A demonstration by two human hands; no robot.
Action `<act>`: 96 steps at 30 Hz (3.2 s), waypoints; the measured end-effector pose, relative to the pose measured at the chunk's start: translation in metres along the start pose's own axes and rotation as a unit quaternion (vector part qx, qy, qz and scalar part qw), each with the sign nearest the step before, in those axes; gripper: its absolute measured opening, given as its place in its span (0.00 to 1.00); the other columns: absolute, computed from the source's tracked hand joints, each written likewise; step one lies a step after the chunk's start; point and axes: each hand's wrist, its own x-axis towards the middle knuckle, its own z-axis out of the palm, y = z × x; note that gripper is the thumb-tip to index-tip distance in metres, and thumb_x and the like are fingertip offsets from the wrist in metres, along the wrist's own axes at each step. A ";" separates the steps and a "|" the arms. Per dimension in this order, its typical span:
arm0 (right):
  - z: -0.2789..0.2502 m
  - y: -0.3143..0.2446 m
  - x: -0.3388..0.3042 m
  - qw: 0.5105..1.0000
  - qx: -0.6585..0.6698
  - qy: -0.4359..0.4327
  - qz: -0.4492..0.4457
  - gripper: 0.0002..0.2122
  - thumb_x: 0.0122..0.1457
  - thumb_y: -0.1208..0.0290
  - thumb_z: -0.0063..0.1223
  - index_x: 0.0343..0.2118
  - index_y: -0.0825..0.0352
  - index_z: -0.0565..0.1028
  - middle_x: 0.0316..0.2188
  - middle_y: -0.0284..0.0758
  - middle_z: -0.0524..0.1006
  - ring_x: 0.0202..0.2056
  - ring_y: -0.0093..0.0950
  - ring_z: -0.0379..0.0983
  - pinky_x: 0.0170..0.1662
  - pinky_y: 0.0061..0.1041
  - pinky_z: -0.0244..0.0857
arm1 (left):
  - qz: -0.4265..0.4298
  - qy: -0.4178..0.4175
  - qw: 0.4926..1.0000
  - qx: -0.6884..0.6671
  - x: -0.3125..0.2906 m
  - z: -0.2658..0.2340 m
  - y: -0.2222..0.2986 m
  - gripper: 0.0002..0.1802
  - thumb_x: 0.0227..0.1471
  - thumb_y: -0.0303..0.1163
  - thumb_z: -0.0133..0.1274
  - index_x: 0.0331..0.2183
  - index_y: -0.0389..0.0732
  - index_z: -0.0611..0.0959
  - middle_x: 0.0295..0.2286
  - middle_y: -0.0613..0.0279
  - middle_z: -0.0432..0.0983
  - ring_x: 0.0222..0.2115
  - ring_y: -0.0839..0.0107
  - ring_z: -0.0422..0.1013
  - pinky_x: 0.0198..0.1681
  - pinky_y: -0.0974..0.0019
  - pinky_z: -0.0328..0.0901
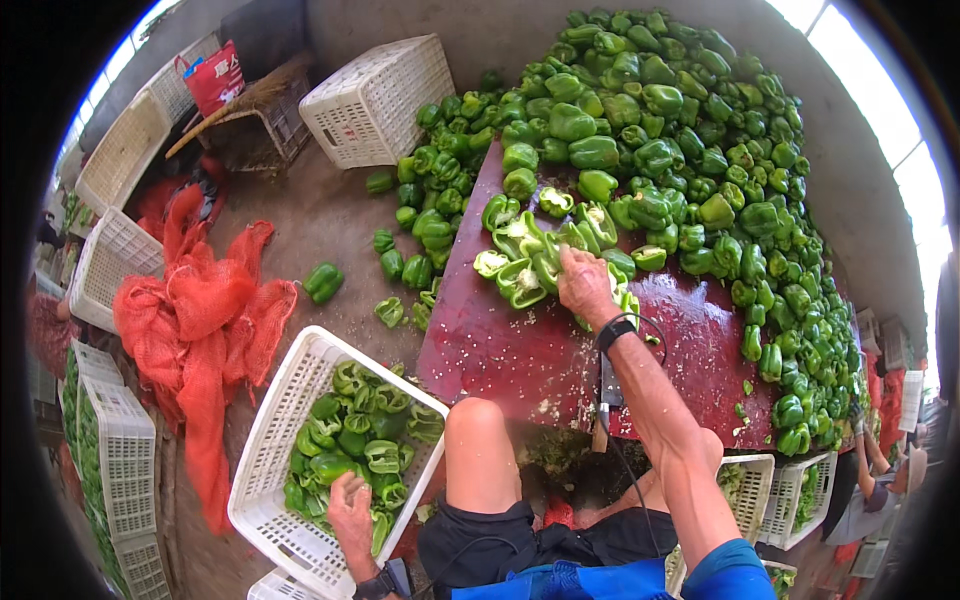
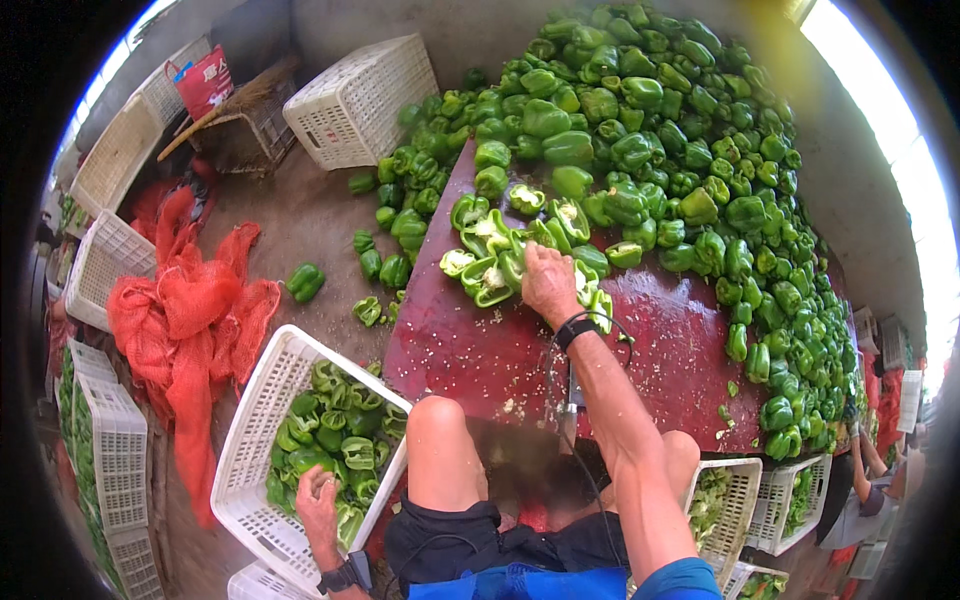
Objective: The person is using a cleaver to cut green peppers on a board and placing the chopped pieces into a white plastic basket.
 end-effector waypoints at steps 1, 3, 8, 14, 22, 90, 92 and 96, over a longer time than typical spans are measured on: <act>0.008 -0.008 -0.007 1.000 -0.012 0.017 -0.001 0.13 0.49 0.74 0.51 0.39 0.67 0.71 0.32 0.43 0.76 0.36 0.43 0.73 0.42 0.45 0.64 | 0.034 0.000 0.998 -0.047 -0.001 -0.001 0.009 0.18 0.53 0.22 0.52 0.47 0.30 0.74 0.34 0.51 0.77 0.36 0.66 0.74 0.41 0.65 0.71; 0.011 -0.015 -0.024 0.999 -0.049 -0.004 0.015 0.17 0.47 0.74 0.51 0.43 0.68 0.71 0.33 0.43 0.76 0.39 0.42 0.72 0.44 0.43 0.62 | 0.058 -0.011 0.986 -0.155 -0.006 0.010 0.039 0.16 0.55 0.22 0.50 0.47 0.30 0.73 0.35 0.52 0.77 0.36 0.65 0.75 0.42 0.65 0.71; 0.011 0.014 -0.068 0.998 -0.058 0.022 0.018 0.07 0.43 0.74 0.52 0.28 0.63 0.71 0.29 0.40 0.75 0.35 0.42 0.71 0.41 0.42 0.59 | 0.093 -0.071 0.961 -0.252 -0.016 0.063 0.100 0.14 0.57 0.27 0.49 0.45 0.31 0.74 0.34 0.54 0.77 0.32 0.66 0.76 0.39 0.62 0.72; -0.012 0.018 -0.096 0.924 0.311 0.061 0.212 0.10 0.48 0.79 0.50 0.36 0.67 0.76 0.26 0.40 0.77 0.29 0.28 0.75 0.34 0.29 0.68 | 0.050 -0.257 0.869 -0.420 -0.029 0.140 0.129 0.16 0.56 0.27 0.51 0.46 0.33 0.74 0.38 0.50 0.77 0.36 0.60 0.76 0.42 0.58 0.73; -0.032 -0.036 -0.167 0.941 0.261 0.137 0.167 0.07 0.53 0.78 0.50 0.36 0.70 0.75 0.28 0.42 0.77 0.31 0.39 0.74 0.38 0.35 0.69 | -0.158 -0.276 0.855 -0.410 -0.026 0.258 0.118 0.27 0.58 0.34 0.51 0.55 0.33 0.66 0.49 0.49 0.68 0.46 0.59 0.70 0.42 0.60 0.73; -0.063 -0.106 -0.261 0.956 0.250 -0.134 -0.071 0.03 0.53 0.73 0.49 0.27 0.67 0.72 0.20 0.42 0.73 0.22 0.41 0.74 0.24 0.37 0.68 | -0.252 -0.422 0.774 -0.400 -0.018 0.276 0.050 0.26 0.61 0.52 0.43 0.37 0.37 0.80 0.32 0.53 0.78 0.35 0.60 0.74 0.43 0.57 0.69; -0.069 -0.107 -0.272 0.932 0.332 -0.134 -0.061 0.03 0.53 0.74 0.50 0.27 0.67 0.72 0.20 0.41 0.71 0.21 0.39 0.72 0.25 0.35 0.68 | -0.292 -0.423 0.724 -0.460 -0.018 0.277 0.065 0.29 0.60 0.55 0.43 0.38 0.35 0.80 0.33 0.49 0.78 0.36 0.55 0.74 0.44 0.51 0.70; -0.140 -0.089 -0.284 0.836 0.507 -0.210 0.020 0.03 0.54 0.74 0.52 0.28 0.66 0.71 0.19 0.40 0.71 0.20 0.39 0.71 0.24 0.36 0.64 | -0.298 -0.416 0.670 -0.537 -0.018 0.270 0.081 0.33 0.58 0.59 0.44 0.38 0.34 0.81 0.35 0.45 0.79 0.38 0.47 0.75 0.45 0.40 0.69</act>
